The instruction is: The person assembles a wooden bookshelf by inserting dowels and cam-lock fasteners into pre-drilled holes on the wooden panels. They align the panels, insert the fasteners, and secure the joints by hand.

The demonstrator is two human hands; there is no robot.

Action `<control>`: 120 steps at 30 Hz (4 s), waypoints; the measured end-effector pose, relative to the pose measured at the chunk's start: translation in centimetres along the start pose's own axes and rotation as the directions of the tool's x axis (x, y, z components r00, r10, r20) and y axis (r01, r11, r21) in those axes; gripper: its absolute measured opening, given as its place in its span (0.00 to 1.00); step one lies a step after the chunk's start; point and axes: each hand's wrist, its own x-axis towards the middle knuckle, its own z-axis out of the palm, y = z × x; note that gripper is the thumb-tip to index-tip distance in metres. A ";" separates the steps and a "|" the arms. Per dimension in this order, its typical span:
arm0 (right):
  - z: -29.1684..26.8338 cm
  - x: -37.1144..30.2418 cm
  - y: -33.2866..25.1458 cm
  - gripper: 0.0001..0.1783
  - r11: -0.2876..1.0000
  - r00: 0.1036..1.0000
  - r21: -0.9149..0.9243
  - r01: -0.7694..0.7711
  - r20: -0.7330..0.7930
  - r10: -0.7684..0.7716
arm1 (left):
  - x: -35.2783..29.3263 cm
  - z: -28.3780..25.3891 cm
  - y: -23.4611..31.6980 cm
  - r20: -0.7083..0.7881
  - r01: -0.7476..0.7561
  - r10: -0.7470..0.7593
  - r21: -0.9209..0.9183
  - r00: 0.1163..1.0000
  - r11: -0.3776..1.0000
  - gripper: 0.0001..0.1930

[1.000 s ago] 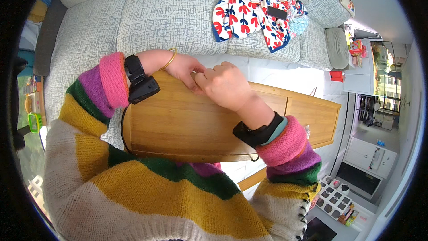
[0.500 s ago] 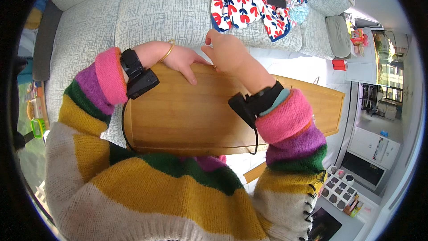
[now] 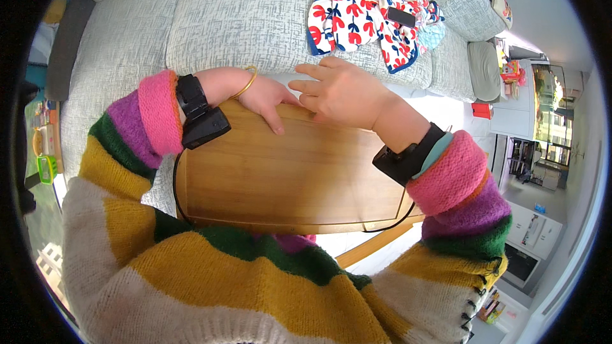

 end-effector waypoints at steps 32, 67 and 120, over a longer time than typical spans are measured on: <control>3.2 -1.8 -5.9 0.18 0.702 0.714 -0.137 -0.699 -0.091 0.694 | 0.1 -0.2 0.2 -0.064 -0.219 0.211 -0.195 0.975 0.956 0.38; -1.7 -2.1 -3.7 0.10 0.444 0.549 0.437 -0.782 0.146 0.823 | -0.5 -0.8 0.8 -0.083 -0.190 0.180 -0.125 0.980 0.974 0.38; 15.6 -32.7 -54.5 0.14 -0.632 -0.386 0.705 -0.321 0.512 0.767 | -5.3 42.3 5.8 -0.677 0.154 -0.348 -0.331 0.648 0.931 0.18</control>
